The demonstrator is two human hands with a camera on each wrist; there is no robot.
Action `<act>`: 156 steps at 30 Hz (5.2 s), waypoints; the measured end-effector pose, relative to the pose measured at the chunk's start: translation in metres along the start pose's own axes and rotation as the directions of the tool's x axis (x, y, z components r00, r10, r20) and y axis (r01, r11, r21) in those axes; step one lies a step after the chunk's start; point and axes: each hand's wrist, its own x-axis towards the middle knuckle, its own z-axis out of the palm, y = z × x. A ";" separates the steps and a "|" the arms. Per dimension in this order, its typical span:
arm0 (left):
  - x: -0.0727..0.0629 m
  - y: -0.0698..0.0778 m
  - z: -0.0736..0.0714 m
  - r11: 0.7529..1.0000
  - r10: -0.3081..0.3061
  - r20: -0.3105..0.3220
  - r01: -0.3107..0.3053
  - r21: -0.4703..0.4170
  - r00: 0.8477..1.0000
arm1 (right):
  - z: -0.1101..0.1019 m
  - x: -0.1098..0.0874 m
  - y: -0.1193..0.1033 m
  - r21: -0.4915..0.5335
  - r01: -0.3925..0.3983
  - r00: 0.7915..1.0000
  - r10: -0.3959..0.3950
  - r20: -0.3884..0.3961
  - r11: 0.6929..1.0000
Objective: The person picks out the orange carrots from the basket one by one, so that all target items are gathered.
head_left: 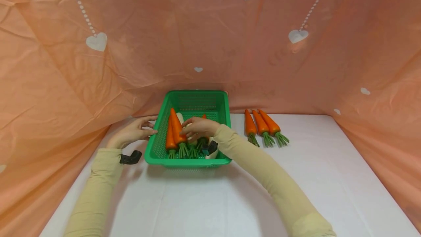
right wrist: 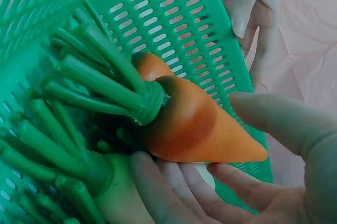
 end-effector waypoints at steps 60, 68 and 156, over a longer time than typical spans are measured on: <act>-0.002 0.004 0.002 1.000 0.017 0.025 -0.017 0.013 1.000 | -0.194 -0.232 0.109 0.222 0.290 0.843 -0.139 -0.519 0.931; -0.004 0.000 0.003 1.000 0.018 0.021 -0.018 -0.010 1.000 | -0.209 -0.246 0.131 0.162 0.211 0.839 -0.094 -0.536 0.964; -0.001 0.006 0.004 0.999 0.002 0.008 -0.002 0.045 1.000 | -0.225 -0.239 0.120 -0.227 -0.023 0.808 -0.116 -0.577 0.974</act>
